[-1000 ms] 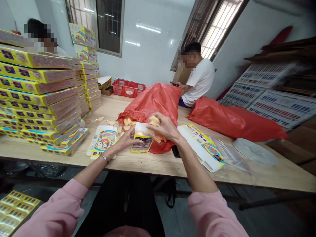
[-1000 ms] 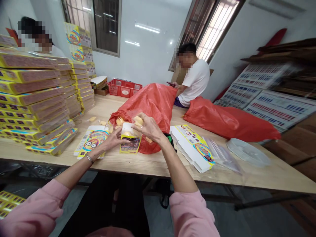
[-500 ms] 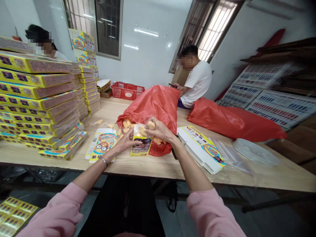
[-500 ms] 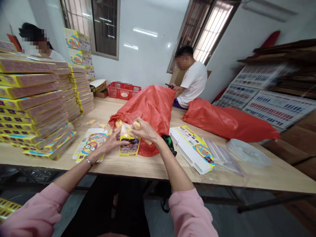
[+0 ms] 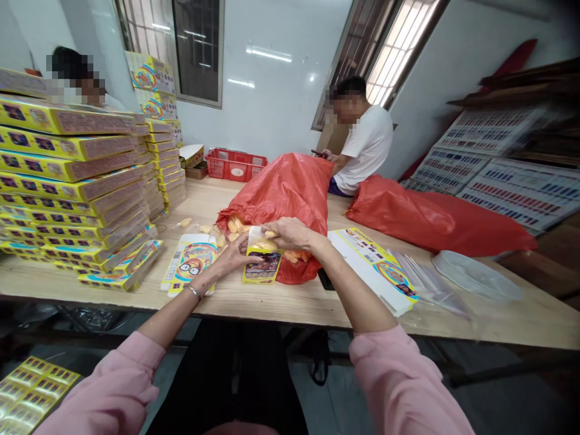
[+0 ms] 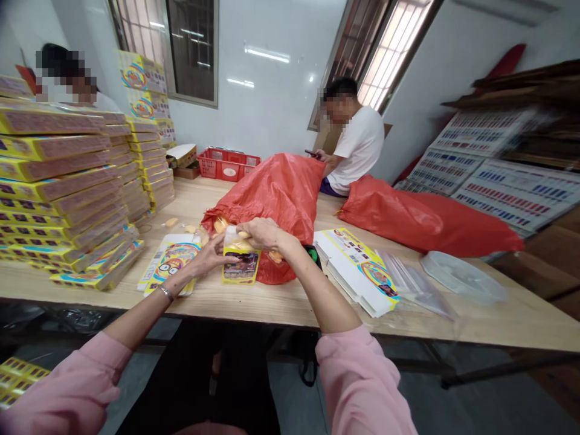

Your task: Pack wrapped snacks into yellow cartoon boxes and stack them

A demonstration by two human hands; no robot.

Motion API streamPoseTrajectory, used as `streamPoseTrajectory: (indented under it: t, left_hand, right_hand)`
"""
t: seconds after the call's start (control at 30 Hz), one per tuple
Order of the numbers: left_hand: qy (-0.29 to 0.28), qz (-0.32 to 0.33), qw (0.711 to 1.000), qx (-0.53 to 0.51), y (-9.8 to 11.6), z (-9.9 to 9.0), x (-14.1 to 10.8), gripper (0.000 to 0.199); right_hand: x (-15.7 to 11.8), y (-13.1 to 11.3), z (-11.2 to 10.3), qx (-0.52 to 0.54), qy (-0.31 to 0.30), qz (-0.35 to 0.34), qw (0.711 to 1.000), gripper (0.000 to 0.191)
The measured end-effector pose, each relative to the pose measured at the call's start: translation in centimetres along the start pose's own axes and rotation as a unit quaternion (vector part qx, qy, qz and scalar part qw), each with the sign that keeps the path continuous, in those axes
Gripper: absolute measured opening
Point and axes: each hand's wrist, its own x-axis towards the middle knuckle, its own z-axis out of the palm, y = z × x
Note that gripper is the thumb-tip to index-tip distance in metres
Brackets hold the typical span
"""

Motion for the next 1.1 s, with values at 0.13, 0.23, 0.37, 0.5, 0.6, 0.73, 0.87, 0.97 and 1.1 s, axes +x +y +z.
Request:
streamPoseTrajectory:
  t: [0.13,0.23,0.37,0.5,0.6,0.73,0.87,0.97,1.1]
  left_hand:
    - [0.011,-0.011,1.0,-0.006,0.3,0.4,0.3,0.067]
    - [0.026,-0.006,1.0,0.011,0.6,0.6,0.5,0.067]
    - [0.018,0.013,1.0,-0.017,0.2,0.3,0.5,0.068]
    - [0.016,0.0,0.999,-0.035,-0.4,0.1,0.5,0.069]
    - [0.026,-0.009,0.999,-0.034,-0.5,0.1,0.7,0.069]
    - [0.021,-0.008,0.999,-0.039,-0.4,0.3,0.7,0.067]
    - [0.018,-0.007,0.999,-0.041,-0.4,0.2,0.6,0.075]
    - [0.017,-0.007,0.999,-0.03,-0.4,0.1,0.6,0.07]
    - [0.011,0.005,1.0,-0.028,-0.3,0.0,0.6,0.063]
  right_hand:
    - [0.2,-0.7,0.3,-0.025,-0.04,0.011,0.999,0.021]
    - [0.7,-0.8,1.0,0.013,-0.057,0.021,0.998,0.017]
    - [0.3,0.9,2.0,0.22,0.106,-0.047,0.969,0.03]
    - [-1.1,2.0,2.1,0.3,0.175,0.016,0.937,0.032]
    - [-1.6,1.5,2.3,0.263,0.166,0.036,0.95,0.019]
    - [-1.1,1.0,2.9,0.146,0.16,0.069,0.974,0.022]
    - [-0.2,1.4,3.5,0.078,0.097,0.021,0.992,0.016]
    - [0.1,1.7,3.8,0.075,0.149,-0.003,0.986,0.02]
    - [0.0,1.5,4.2,0.096,0.173,-0.011,0.98,0.013]
